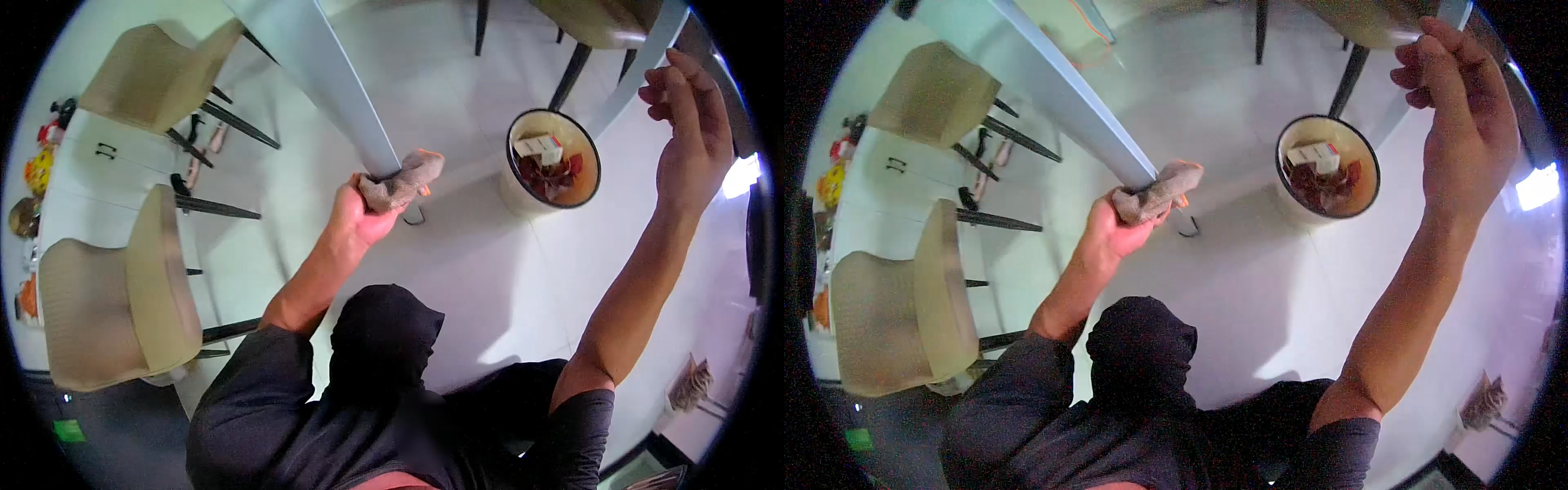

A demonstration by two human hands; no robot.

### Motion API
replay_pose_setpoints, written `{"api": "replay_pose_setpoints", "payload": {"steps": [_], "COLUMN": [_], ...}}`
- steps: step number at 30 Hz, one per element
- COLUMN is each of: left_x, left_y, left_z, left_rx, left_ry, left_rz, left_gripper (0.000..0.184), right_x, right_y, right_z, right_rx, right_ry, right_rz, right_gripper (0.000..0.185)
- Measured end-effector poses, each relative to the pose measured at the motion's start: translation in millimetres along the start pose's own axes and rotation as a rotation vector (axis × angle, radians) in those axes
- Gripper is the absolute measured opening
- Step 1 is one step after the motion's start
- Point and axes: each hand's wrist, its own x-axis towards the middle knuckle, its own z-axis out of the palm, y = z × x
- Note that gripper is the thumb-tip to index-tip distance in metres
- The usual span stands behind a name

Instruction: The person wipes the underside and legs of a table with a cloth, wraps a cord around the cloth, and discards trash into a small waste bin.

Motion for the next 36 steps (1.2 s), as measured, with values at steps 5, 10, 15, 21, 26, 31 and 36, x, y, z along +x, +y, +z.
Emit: {"api": "replay_pose_setpoints", "payload": {"steps": [5, 10, 15, 21, 26, 31, 36], "left_x": [-58, -106, -128, -92, -24, 39, 57], "left_y": [58, 98, 34, 5, -27, -62, -59], "left_z": [77, 141, 175, 174, 223, 276, 233], "left_rx": [0.097, 0.100, 0.395, 0.230, 0.481, 0.616, 1.004], "left_ry": [-0.020, -0.485, -0.293, -0.567, -0.434, -0.737, -0.950], "left_rz": [0.298, 0.478, 0.913, 0.411, 0.363, 0.256, 0.180], "left_gripper": [0.037, 0.040, 0.050, 0.053, 0.039, 0.040, 0.046], "right_x": [3, 6, 6, -6, -20, -6, -10], "right_y": [-3, -14, -23, -45, -24, 27, 77], "right_z": [9, 19, 23, 31, 56, 41, -1], "right_rx": [0.183, 0.397, 0.560, 0.614, 0.234, 0.636, 0.922], "right_ry": [0.074, 0.087, -0.228, -0.684, -0.536, -0.050, 0.178], "right_rz": [0.059, 0.124, 0.130, 0.134, -0.070, 0.277, 0.467], "right_gripper": [0.021, 0.017, 0.022, 0.082, 0.120, 0.068, 0.048]}}
